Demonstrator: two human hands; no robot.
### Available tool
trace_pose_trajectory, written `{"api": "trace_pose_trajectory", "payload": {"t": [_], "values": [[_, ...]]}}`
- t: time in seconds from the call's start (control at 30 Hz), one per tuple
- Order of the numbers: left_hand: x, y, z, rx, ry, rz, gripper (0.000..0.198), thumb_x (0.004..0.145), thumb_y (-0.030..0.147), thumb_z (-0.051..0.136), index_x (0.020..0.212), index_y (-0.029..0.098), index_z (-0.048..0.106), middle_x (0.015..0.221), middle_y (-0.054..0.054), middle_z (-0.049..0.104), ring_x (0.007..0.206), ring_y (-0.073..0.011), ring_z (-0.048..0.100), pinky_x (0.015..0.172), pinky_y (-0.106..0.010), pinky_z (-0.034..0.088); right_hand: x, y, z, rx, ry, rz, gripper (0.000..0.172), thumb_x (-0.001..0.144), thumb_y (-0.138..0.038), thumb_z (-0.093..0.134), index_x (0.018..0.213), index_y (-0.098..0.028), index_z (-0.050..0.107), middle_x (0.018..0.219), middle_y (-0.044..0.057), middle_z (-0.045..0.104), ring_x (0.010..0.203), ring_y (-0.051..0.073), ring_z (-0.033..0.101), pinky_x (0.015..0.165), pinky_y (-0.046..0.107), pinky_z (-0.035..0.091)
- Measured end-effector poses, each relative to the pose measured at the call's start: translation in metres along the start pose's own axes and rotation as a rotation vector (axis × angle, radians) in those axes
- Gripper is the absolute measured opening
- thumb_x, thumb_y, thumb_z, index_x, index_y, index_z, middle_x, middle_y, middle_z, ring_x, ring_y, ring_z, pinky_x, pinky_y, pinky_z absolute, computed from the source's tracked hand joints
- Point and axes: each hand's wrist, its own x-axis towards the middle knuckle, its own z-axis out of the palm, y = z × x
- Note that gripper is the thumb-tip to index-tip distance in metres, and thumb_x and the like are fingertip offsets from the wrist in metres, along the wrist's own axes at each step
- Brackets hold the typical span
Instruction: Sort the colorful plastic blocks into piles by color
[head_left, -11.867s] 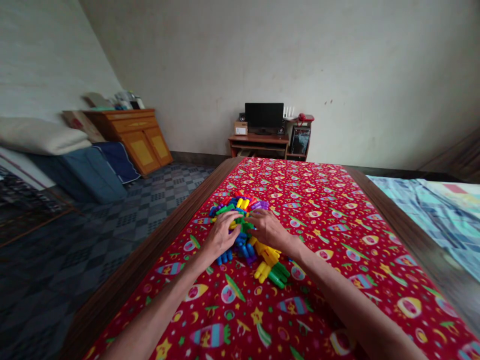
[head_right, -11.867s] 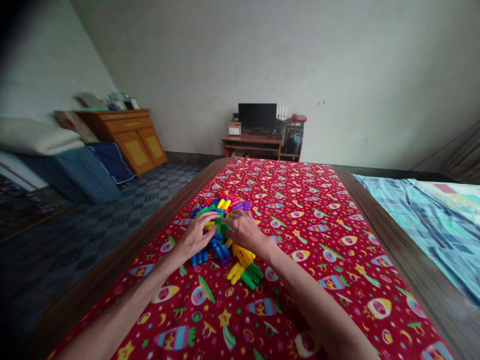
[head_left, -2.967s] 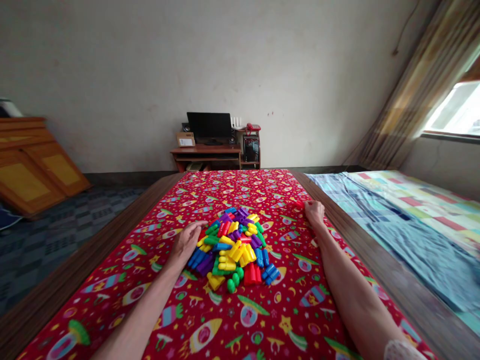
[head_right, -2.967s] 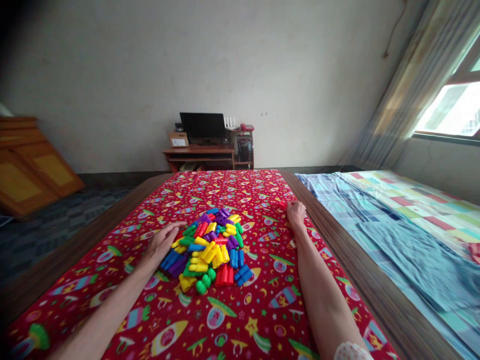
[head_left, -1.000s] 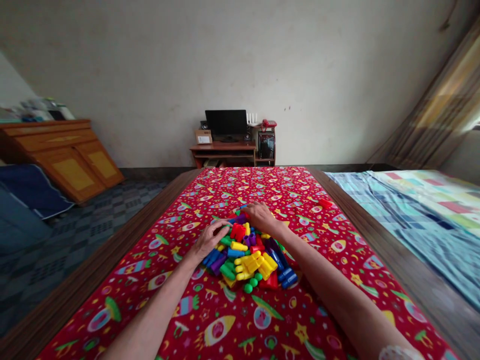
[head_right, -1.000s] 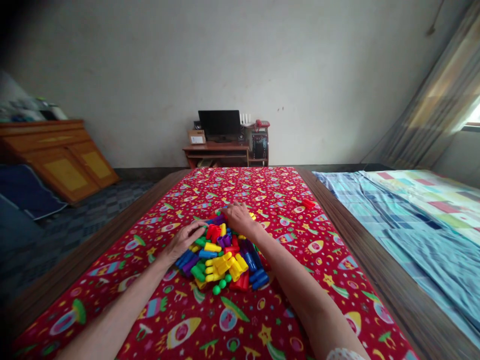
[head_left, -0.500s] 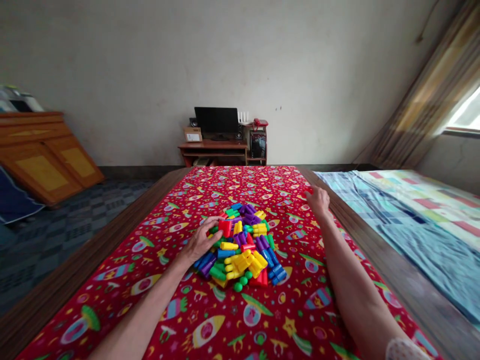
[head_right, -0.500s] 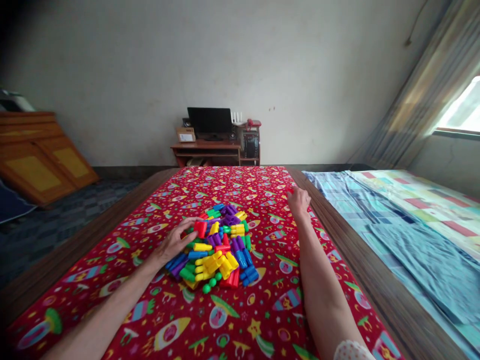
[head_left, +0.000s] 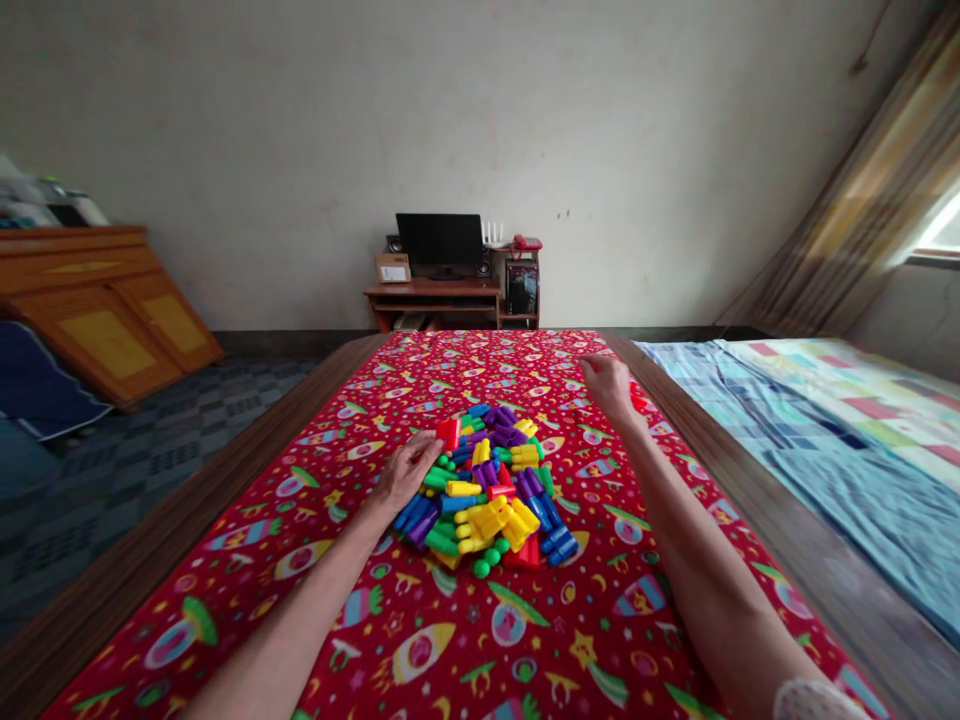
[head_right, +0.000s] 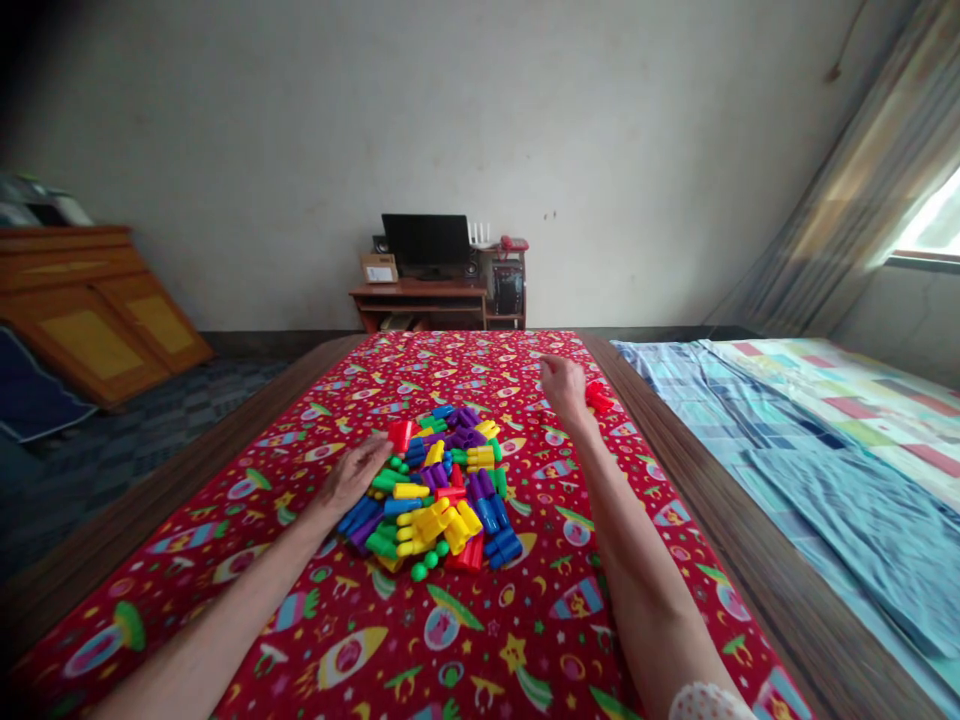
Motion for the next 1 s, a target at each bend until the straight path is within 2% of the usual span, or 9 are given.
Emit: {"api": "trace_pose_trajectory", "payload": {"t": [0.17, 0.23, 0.3, 0.47, 0.57, 0.67, 0.77, 0.9, 1.0], "values": [[-0.001, -0.003, 0.002, 0.006, -0.009, 0.019, 0.052, 0.075, 0.067, 0.052, 0.08, 0.019, 0.069, 0.101, -0.008, 0.073, 0.099, -0.0264, 0.066, 0.091, -0.037, 0.05, -0.052, -0.095, 0.036, 0.294, -0.483, -0.55, 0.033, 0.09, -0.028, 0.055, 0.119, -0.019, 0.068, 0.099, 0.009, 0.075, 0.086, 0.019, 0.07, 0.073, 0.024, 0.048], [-0.001, -0.003, 0.002, 0.003, -0.033, 0.007, 0.048, 0.077, 0.065, 0.052, 0.083, 0.02, 0.069, 0.098, -0.006, 0.073, 0.097, -0.0259, 0.066, 0.09, -0.037, 0.051, -0.069, -0.112, 0.045, 0.286, -0.597, -0.656, 0.037, 0.088, -0.025, 0.058, 0.123, -0.019, 0.065, 0.096, 0.009, 0.075, 0.081, 0.018, 0.069, 0.069, 0.023, 0.047], [-0.003, -0.002, 0.002, -0.014, -0.029, -0.012, 0.048, 0.079, 0.063, 0.051, 0.09, 0.02, 0.07, 0.101, -0.006, 0.073, 0.098, -0.0258, 0.066, 0.09, -0.037, 0.052, -0.071, -0.113, 0.047, 0.242, -0.58, -0.645, 0.037, 0.086, -0.022, 0.058, 0.122, -0.019, 0.066, 0.09, 0.008, 0.075, 0.076, 0.017, 0.068, 0.067, 0.022, 0.045], [0.001, -0.006, 0.0, -0.027, 0.053, -0.072, 0.06, 0.087, 0.061, 0.037, 0.12, 0.018, 0.063, 0.131, -0.01, 0.062, 0.121, -0.026, 0.057, 0.103, -0.039, 0.043, -0.026, -0.058, 0.032, 0.074, -0.193, -0.285, 0.038, 0.083, -0.021, 0.057, 0.12, -0.019, 0.063, 0.075, 0.003, 0.072, 0.065, 0.015, 0.062, 0.062, 0.022, 0.042], [0.011, -0.01, -0.001, 0.006, -0.068, -0.145, 0.066, 0.082, 0.064, 0.042, 0.125, 0.018, 0.061, 0.134, -0.01, 0.06, 0.126, -0.0273, 0.053, 0.107, -0.04, 0.039, -0.002, -0.009, 0.017, -0.159, -0.028, -0.052, 0.036, 0.085, -0.017, 0.05, 0.118, -0.017, 0.063, 0.078, 0.007, 0.071, 0.069, 0.019, 0.062, 0.063, 0.025, 0.04], [0.02, -0.01, -0.002, 0.035, -0.191, -0.166, 0.068, 0.078, 0.066, 0.044, 0.117, 0.017, 0.067, 0.123, -0.012, 0.068, 0.118, -0.0298, 0.059, 0.102, -0.04, 0.043, 0.004, 0.036, 0.002, -0.315, 0.026, 0.127, 0.037, 0.084, -0.014, 0.046, 0.116, -0.016, 0.065, 0.082, 0.011, 0.07, 0.074, 0.021, 0.061, 0.066, 0.028, 0.04], [0.023, -0.007, -0.002, 0.076, -0.212, -0.104, 0.064, 0.078, 0.068, 0.043, 0.105, 0.018, 0.072, 0.11, -0.011, 0.073, 0.11, -0.0301, 0.064, 0.097, -0.041, 0.047, 0.003, 0.07, -0.01, -0.367, 0.07, 0.213, 0.039, 0.083, -0.011, 0.043, 0.112, -0.016, 0.068, 0.088, 0.013, 0.071, 0.081, 0.022, 0.062, 0.071, 0.029, 0.041], [0.021, -0.008, -0.002, 0.117, -0.225, -0.019, 0.059, 0.08, 0.068, 0.042, 0.094, 0.02, 0.073, 0.094, -0.008, 0.076, 0.091, -0.0266, 0.069, 0.087, -0.038, 0.052, 0.002, 0.094, -0.014, -0.335, 0.034, 0.234, 0.041, 0.078, -0.011, 0.046, 0.11, -0.016, 0.071, 0.094, 0.013, 0.073, 0.091, 0.024, 0.064, 0.08, 0.031, 0.045], [0.021, -0.01, 0.0, 0.147, -0.195, 0.015, 0.059, 0.077, 0.072, 0.042, 0.084, 0.021, 0.073, 0.088, -0.008, 0.075, 0.09, -0.0262, 0.068, 0.088, -0.037, 0.052, 0.001, 0.1, -0.01, -0.261, -0.06, 0.223, 0.043, 0.075, -0.014, 0.048, 0.111, -0.014, 0.071, 0.095, 0.011, 0.074, 0.095, 0.024, 0.065, 0.085, 0.032, 0.047]]}}
